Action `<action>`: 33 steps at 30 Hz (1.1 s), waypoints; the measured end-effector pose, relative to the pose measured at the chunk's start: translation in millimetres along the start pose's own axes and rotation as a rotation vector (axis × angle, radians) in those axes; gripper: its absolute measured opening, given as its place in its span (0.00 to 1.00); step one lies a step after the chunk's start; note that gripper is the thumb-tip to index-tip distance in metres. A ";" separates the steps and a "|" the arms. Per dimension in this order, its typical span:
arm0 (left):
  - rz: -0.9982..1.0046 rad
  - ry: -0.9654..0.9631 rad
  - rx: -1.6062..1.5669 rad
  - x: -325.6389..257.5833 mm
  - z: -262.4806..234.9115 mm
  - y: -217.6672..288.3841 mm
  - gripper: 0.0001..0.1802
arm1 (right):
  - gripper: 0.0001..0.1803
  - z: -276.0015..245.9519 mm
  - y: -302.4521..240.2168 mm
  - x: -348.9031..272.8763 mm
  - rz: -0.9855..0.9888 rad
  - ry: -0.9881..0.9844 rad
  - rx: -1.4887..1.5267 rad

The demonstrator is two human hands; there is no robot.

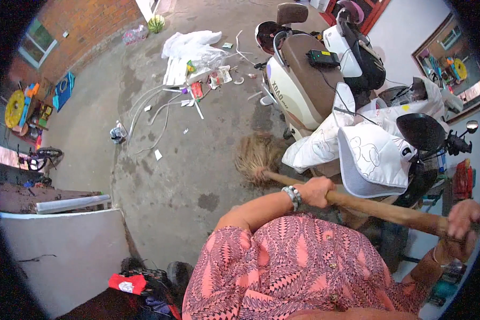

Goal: The person sweeps debris across a concrete floor using a broom and then picks up and unfolds a large plastic bag.

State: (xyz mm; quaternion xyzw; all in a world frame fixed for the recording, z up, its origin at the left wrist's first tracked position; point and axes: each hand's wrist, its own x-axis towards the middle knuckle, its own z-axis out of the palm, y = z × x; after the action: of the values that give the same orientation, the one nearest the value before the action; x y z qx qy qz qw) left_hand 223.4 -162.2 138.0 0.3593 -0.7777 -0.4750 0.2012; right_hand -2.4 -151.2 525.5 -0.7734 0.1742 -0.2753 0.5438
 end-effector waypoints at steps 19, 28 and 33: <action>-0.238 0.271 0.301 -137.3 -210.4 -119.0 0.14 | 0.18 117.1 146.0 110.8 -0.249 0.687 -0.090; -0.357 0.639 0.254 -293.4 -301.0 -103.6 0.14 | 0.21 144.1 160.5 362.9 -0.287 0.228 0.633; -0.671 0.963 0.171 -417.6 -258.4 -189.4 0.16 | 0.16 292.1 215.6 470.8 0.047 0.106 0.760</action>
State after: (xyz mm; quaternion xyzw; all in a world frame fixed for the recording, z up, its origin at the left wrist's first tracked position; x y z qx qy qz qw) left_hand 738.1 -57.7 103.5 0.7755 -0.4784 -0.2317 0.3407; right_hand 554.6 -276.4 359.7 -0.4972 0.1054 -0.3471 0.7882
